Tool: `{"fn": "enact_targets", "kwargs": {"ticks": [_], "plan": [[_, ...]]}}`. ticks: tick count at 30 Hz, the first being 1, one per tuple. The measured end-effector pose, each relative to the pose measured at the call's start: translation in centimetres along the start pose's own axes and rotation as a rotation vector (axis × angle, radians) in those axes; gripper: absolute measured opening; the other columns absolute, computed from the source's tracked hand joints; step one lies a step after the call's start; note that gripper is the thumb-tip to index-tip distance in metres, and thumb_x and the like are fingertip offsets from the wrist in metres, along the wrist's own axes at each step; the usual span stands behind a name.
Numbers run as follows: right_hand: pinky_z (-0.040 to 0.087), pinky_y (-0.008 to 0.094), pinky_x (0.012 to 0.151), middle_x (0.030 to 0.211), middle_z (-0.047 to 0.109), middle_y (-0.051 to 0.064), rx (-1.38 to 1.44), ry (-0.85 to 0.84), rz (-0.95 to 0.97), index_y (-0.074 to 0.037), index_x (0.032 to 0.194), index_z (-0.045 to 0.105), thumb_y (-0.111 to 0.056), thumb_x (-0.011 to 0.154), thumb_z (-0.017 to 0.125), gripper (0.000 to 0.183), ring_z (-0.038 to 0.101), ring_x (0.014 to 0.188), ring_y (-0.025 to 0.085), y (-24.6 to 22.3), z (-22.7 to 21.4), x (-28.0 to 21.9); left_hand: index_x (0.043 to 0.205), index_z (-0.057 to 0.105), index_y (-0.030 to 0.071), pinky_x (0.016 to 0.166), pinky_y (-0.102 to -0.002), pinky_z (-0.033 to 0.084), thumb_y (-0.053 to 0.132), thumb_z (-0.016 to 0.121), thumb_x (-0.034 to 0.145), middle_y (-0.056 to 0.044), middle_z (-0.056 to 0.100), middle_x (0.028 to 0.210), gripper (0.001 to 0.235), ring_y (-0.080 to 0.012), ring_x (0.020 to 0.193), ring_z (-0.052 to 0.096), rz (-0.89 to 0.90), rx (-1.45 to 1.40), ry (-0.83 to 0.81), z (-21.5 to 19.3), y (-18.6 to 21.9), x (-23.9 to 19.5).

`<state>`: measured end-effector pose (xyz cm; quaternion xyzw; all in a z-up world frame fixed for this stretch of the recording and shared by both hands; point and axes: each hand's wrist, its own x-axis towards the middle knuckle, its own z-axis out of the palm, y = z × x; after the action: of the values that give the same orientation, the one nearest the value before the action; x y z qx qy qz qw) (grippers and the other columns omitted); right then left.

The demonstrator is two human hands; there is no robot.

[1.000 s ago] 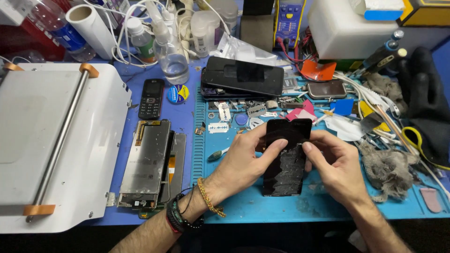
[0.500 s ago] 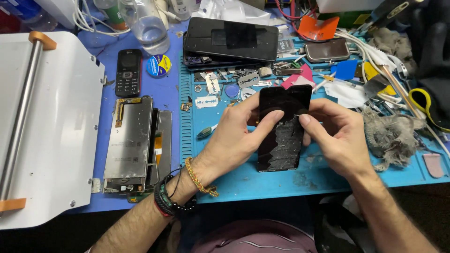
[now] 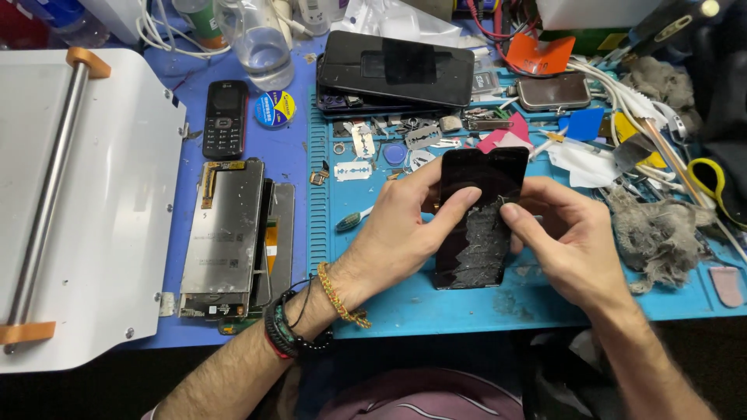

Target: Repairing and cleaning a damaged smartphone screen at an electronics workbench.

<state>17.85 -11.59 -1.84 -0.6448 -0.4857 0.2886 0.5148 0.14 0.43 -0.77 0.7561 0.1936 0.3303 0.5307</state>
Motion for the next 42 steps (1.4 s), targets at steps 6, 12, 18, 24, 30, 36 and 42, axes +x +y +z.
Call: {"fn": "enact_targets", "kwargs": {"ticks": [6,12,18,24,30,36,42], "plan": [[0.045,0.024,0.062,0.075,0.058,0.004,-0.031,0.049,-0.038,-0.002,0.098,0.064,-0.023,0.105,0.056,0.025,0.055,0.06,0.013,0.1,-0.3,0.5,0.125,0.064,0.008,0.076,-0.027,0.055,0.024,0.058,0.101,0.001,0.07,0.098,0.029,-0.0102,0.081,0.061,-0.006,0.02,-0.017,0.1,0.3,0.0],[0.044,0.02,0.059,0.08,0.061,0.004,-0.008,-0.012,-0.014,-0.001,0.114,0.068,-0.007,0.103,0.06,0.015,0.053,0.056,0.01,0.2,-0.1,0.4,0.124,0.064,0.009,0.076,-0.027,0.054,0.024,0.057,0.101,0.002,0.069,0.096,0.028,-0.0102,0.079,0.059,-0.014,0.026,-0.002,0.1,0.0,0.1],[0.047,0.021,0.064,0.075,0.062,0.004,-0.014,0.023,-0.013,-0.002,0.103,0.066,-0.014,0.103,0.06,0.013,0.056,0.058,0.01,-0.1,-0.2,0.5,0.121,0.064,0.008,0.075,-0.026,0.055,0.024,0.058,0.101,0.001,0.068,0.095,0.027,-0.0098,0.08,0.06,-0.015,-0.003,-0.016,-0.1,0.3,0.1],[0.041,0.018,0.054,0.07,0.055,-0.002,-0.002,0.047,-0.023,-0.008,0.093,0.061,-0.015,0.104,0.063,0.013,0.05,0.056,0.005,-0.2,0.7,0.7,0.125,0.064,0.009,0.077,-0.027,0.055,0.023,0.058,0.101,0.001,0.07,0.099,0.028,-0.0103,0.081,0.061,-0.021,0.019,-0.012,0.1,0.3,0.1],[0.048,0.021,0.056,0.081,0.062,0.001,0.117,-0.007,-0.013,-0.004,0.102,0.064,-0.009,0.099,0.065,0.007,0.055,0.059,0.008,0.2,0.4,0.5,0.12,0.065,0.008,0.074,-0.028,0.055,0.022,0.059,0.1,0.0,0.07,0.095,0.025,-0.0106,0.078,0.06,-0.001,0.025,0.009,0.0,0.5,0.1],[0.043,0.022,0.056,0.067,0.057,0.001,0.032,0.058,-0.009,-0.005,0.093,0.067,-0.016,0.101,0.064,0.015,0.053,0.056,0.009,0.7,0.5,0.9,0.115,0.065,0.007,0.073,-0.029,0.055,0.024,0.059,0.099,-0.001,0.07,0.094,0.024,-0.012,0.079,0.062,-0.043,0.005,0.006,-0.1,0.8,0.0],[0.046,0.021,0.051,0.083,0.063,0.0,0.082,0.048,0.0,-0.004,0.104,0.067,-0.01,0.099,0.065,0.008,0.055,0.064,0.007,0.9,1.1,0.6,0.119,0.066,0.009,0.075,-0.029,0.055,0.024,0.059,0.099,-0.001,0.072,0.096,0.026,-0.0125,0.079,0.062,-0.047,0.021,0.019,0.1,0.3,0.0]]}}
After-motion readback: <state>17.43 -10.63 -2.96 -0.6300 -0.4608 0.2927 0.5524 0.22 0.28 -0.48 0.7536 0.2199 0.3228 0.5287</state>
